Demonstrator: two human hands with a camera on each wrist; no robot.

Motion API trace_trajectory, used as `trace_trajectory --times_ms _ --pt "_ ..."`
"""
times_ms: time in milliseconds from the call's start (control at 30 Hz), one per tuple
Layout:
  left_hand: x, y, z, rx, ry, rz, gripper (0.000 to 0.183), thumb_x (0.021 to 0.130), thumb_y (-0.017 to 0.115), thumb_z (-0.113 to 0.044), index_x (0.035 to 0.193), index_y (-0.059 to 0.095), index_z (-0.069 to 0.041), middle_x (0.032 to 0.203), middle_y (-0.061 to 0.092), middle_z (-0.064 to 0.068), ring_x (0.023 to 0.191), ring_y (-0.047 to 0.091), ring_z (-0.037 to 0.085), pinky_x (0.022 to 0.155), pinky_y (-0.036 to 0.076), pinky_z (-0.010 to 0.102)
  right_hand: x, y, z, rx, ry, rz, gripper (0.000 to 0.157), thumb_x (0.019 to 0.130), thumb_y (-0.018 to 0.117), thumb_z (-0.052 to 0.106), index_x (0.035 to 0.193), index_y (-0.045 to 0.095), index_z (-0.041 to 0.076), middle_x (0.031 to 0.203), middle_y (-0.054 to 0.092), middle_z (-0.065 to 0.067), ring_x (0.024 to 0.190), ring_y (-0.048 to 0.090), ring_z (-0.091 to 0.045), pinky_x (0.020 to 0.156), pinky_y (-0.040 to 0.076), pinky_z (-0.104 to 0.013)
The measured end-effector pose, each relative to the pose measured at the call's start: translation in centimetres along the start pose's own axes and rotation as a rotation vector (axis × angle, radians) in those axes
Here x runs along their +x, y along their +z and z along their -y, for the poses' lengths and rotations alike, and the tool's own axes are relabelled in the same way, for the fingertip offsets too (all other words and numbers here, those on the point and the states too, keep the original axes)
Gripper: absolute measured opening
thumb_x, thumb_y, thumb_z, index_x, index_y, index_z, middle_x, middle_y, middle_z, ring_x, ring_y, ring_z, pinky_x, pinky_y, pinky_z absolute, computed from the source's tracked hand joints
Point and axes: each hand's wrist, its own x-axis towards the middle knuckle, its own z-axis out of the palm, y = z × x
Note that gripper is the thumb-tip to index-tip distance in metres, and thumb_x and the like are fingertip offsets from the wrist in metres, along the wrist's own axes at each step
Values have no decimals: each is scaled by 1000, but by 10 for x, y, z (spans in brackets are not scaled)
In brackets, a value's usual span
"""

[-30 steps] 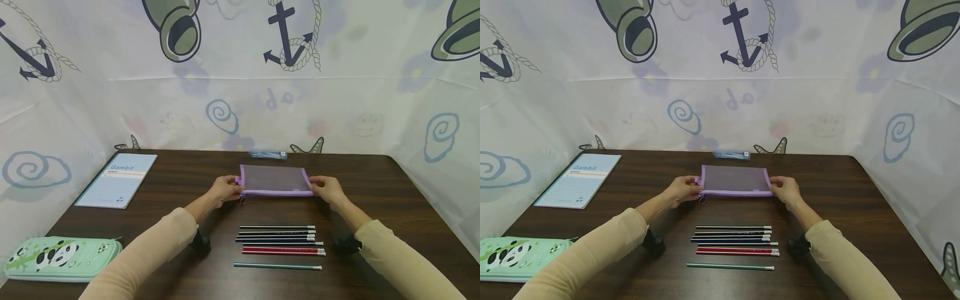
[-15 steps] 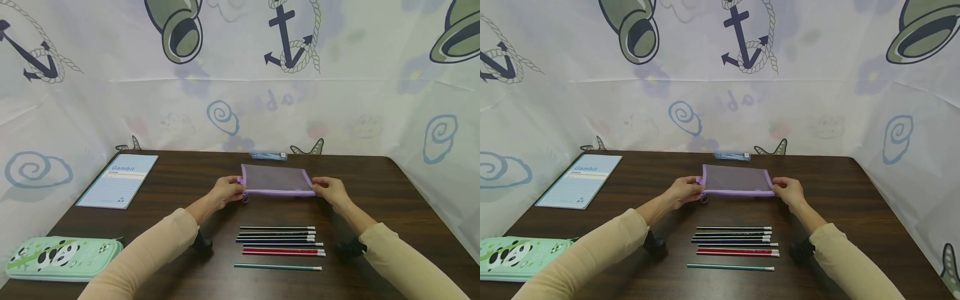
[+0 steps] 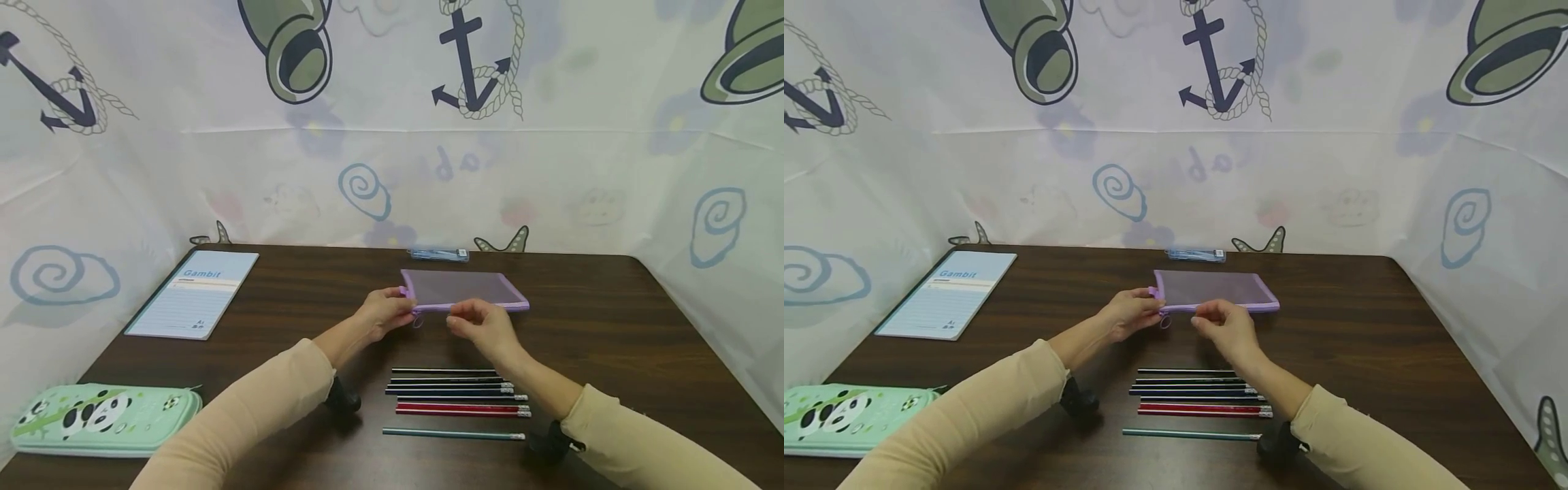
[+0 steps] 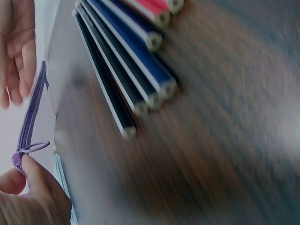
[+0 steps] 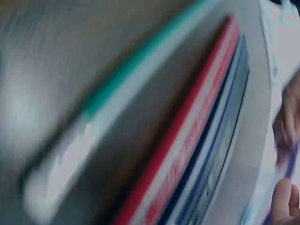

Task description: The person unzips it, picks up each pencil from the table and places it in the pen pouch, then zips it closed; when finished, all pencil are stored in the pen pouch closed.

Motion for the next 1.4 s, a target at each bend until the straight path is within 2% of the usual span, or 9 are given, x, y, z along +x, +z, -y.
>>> trace_trajectory --times_ms 133,267,433,533,700,933,1067,1233,1400 --pt "-5 8 0 -12 -10 1 45 88 58 6 132 45 4 89 57 10 68 59 11 63 56 18 -4 21 -1 -47 4 -19 18 84 68 1 101 63 -5 97 66 -14 85 61 -14 75 53 -17" --pt "-10 13 0 -28 -8 13 47 89 58 6 133 43 5 90 56 10 69 59 11 71 57 20 -6 32 -4 -53 33 -56 18 83 69 2 99 61 -2 97 65 -12 89 63 -19 76 52 -17" --pt "-14 18 1 -38 -9 16 46 90 57 5 133 41 5 88 55 9 67 58 10 64 56 17 -7 39 -8 -22 26 -97 20 82 70 2 96 58 -3 95 64 -12 86 65 -19 71 51 -15" --pt "-17 20 1 -35 -9 16 47 90 57 5 134 41 5 88 54 9 66 57 9 60 55 15 -8 41 -8 26 21 -109 21 82 71 2 96 57 -5 94 63 -13 83 64 -17 68 51 -14" --pt "-19 22 2 -27 2 25 44 90 57 4 132 41 5 87 53 8 65 56 9 59 54 15 -7 45 -6 123 57 -117 20 82 69 -2 94 54 -7 90 59 -10 77 61 -11 69 53 -15" --pt "-16 20 4 -32 17 16 43 89 57 6 130 44 6 86 55 9 64 58 8 59 55 15 -6 42 -7 182 78 -131 12 86 59 -10 97 56 -12 92 61 -18 78 66 -18 72 58 -25" --pt "-16 18 6 -23 22 18 43 89 58 6 130 45 6 87 55 9 65 59 9 62 56 17 -5 37 -8 159 63 -129 11 87 60 -7 96 58 -13 88 64 -18 73 66 -17 70 58 -25" --pt "-17 18 6 -17 23 29 45 88 58 7 132 45 5 90 57 9 67 60 9 66 57 19 -2 30 -8 133 59 -81 12 86 63 -4 94 60 -12 79 63 -11 67 65 -13 67 59 -27" --pt "-17 17 6 -9 35 13 42 87 59 8 128 50 6 94 59 10 70 61 11 71 57 23 1 22 -8 76 43 -57 12 86 65 -2 91 61 -11 79 65 -18 64 67 -16 61 59 -27"
